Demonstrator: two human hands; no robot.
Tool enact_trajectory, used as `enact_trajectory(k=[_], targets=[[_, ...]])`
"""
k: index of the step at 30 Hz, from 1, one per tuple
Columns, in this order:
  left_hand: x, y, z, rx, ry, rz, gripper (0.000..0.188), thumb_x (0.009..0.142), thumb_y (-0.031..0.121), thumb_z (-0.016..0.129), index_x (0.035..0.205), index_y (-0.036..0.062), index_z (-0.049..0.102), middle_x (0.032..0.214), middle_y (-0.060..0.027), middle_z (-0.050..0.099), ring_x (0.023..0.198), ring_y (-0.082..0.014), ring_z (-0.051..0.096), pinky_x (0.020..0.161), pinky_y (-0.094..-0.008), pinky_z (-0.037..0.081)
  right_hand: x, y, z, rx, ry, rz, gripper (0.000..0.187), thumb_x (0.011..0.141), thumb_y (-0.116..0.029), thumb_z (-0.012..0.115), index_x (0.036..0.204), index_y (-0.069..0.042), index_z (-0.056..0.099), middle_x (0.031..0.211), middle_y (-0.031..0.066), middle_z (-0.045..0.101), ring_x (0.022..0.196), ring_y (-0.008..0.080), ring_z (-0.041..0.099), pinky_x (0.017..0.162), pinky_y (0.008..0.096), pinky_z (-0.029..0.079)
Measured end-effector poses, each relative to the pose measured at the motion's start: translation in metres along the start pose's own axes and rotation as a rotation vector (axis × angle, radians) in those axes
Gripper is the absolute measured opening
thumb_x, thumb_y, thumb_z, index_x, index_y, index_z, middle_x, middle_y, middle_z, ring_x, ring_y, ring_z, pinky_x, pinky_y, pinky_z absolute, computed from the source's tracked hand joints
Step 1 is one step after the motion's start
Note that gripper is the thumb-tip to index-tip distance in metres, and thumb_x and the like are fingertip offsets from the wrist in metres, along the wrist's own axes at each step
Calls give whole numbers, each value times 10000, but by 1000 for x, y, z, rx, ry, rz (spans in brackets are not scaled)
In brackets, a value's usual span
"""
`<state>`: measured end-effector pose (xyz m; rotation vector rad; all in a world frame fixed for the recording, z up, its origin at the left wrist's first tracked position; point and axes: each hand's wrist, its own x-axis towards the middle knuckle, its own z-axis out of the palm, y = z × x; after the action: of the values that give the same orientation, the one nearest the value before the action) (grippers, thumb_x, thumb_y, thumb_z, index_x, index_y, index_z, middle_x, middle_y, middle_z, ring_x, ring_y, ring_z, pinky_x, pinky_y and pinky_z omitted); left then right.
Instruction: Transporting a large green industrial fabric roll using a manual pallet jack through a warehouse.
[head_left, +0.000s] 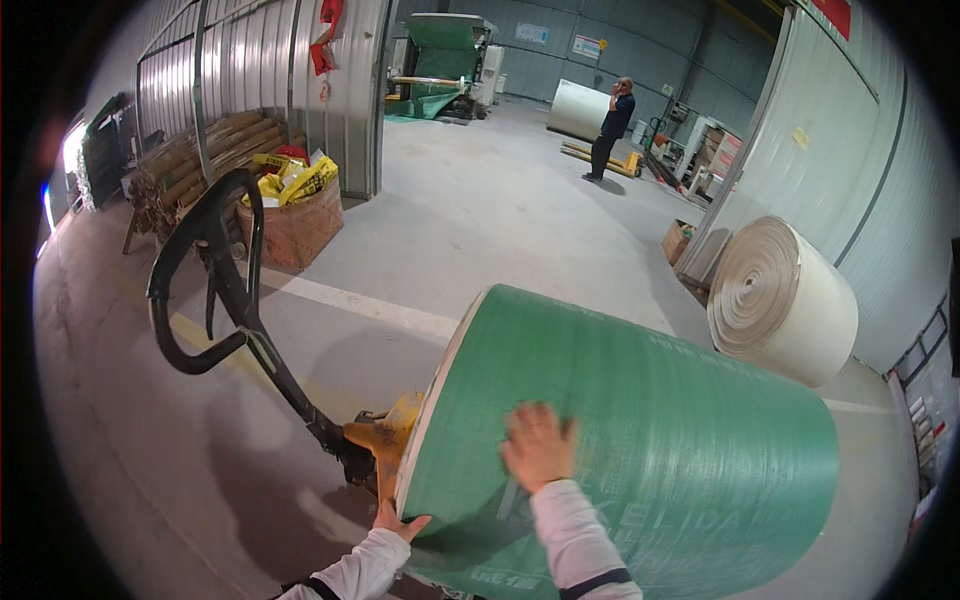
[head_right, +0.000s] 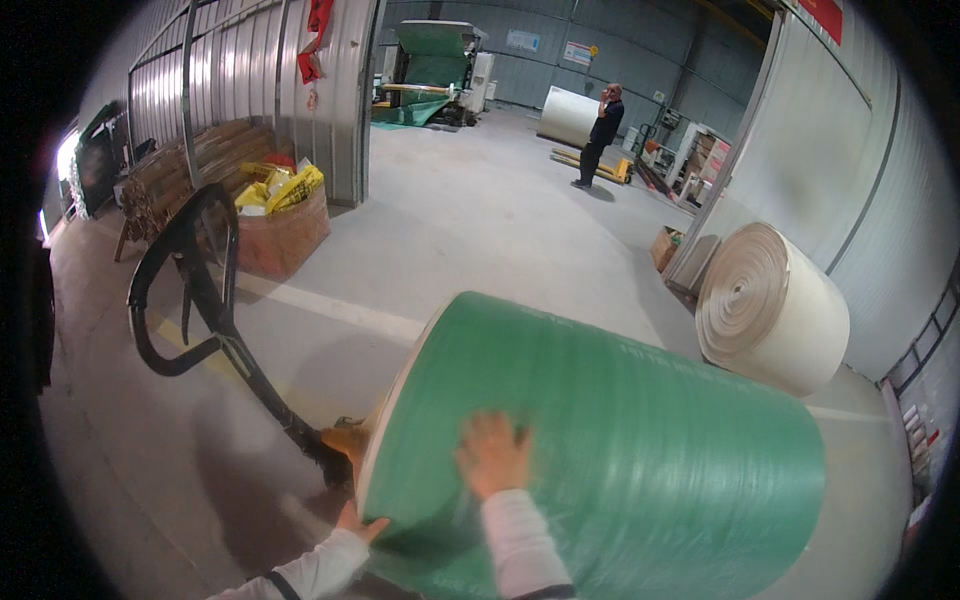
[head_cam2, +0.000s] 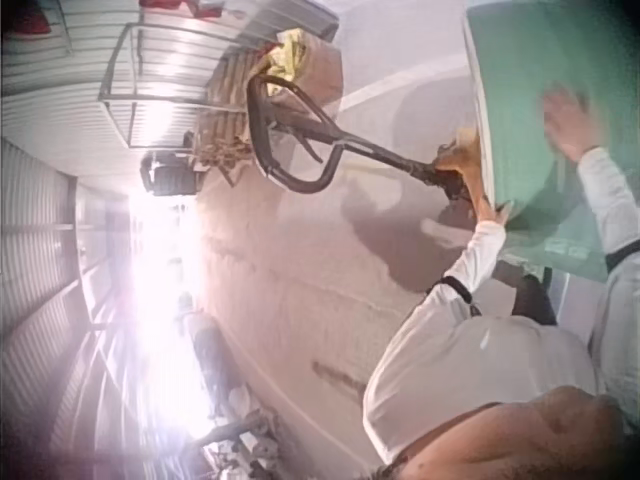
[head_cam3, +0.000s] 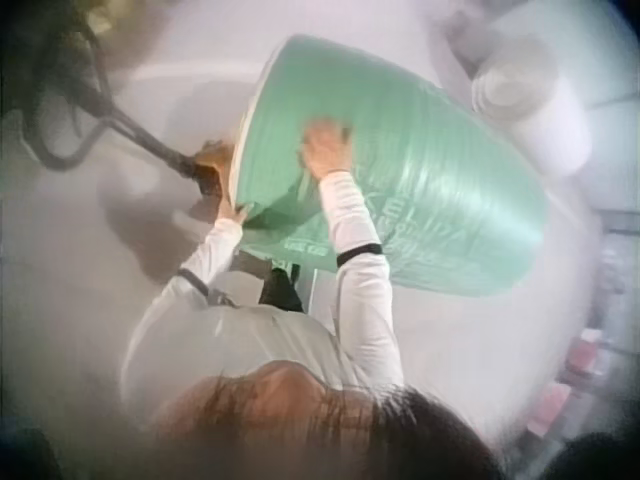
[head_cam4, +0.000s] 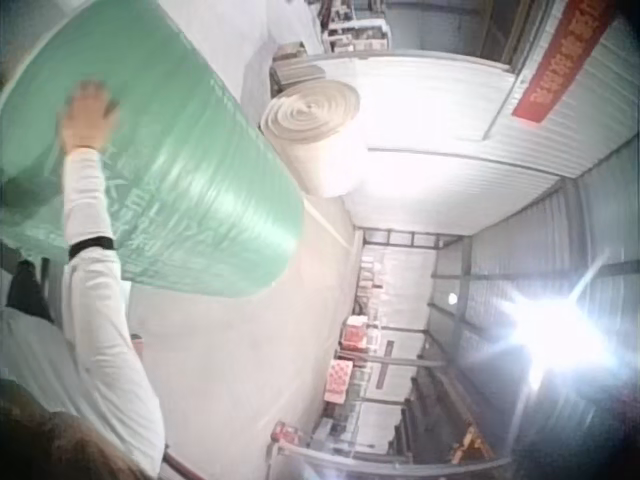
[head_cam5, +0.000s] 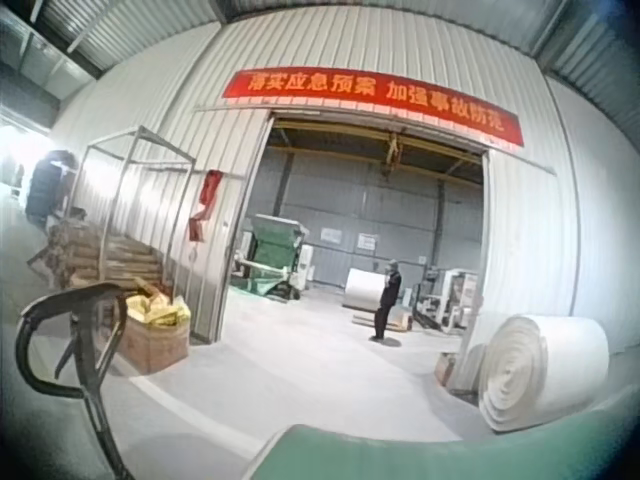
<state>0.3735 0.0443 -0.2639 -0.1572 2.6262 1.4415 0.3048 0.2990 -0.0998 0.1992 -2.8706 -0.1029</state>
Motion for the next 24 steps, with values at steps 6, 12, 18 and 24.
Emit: enact_trajectory(k=[6,12,18,24], targets=[[55,17,35,68,179,10,795,530,427,725,1088,-40,404,1074,-237,463,1020,-353,452,858,-376,368,51,-42,23,244,122,-521,376,789,-341,432,1131,-194,483,1220,-11,407,1199,178,280,974,527,184],[86,69,40,-296,166,130,766,543,400,718,1109,-19,415,1102,-217,463,1057,-317,439,890,-359,351,59,-81,26,37,-242,-694,274,780,-325,445,917,-164,620,912,-28,581,1088,175,420,983,571,104],[87,79,57,-254,146,175,757,551,393,715,1114,-14,415,1105,-211,464,1061,-311,437,893,-356,350,67,-112,161,-345,-120,-322,279,826,-257,382,922,-176,631,903,-25,615,937,152,524,929,460,190],[85,73,58,-234,192,185,748,558,386,712,1119,-9,415,1109,-206,465,1065,-304,436,897,-352,348,73,-87,71,-179,-376,-513,276,837,-213,369,945,-166,617,1005,0,589,967,147,505,892,344,240]])
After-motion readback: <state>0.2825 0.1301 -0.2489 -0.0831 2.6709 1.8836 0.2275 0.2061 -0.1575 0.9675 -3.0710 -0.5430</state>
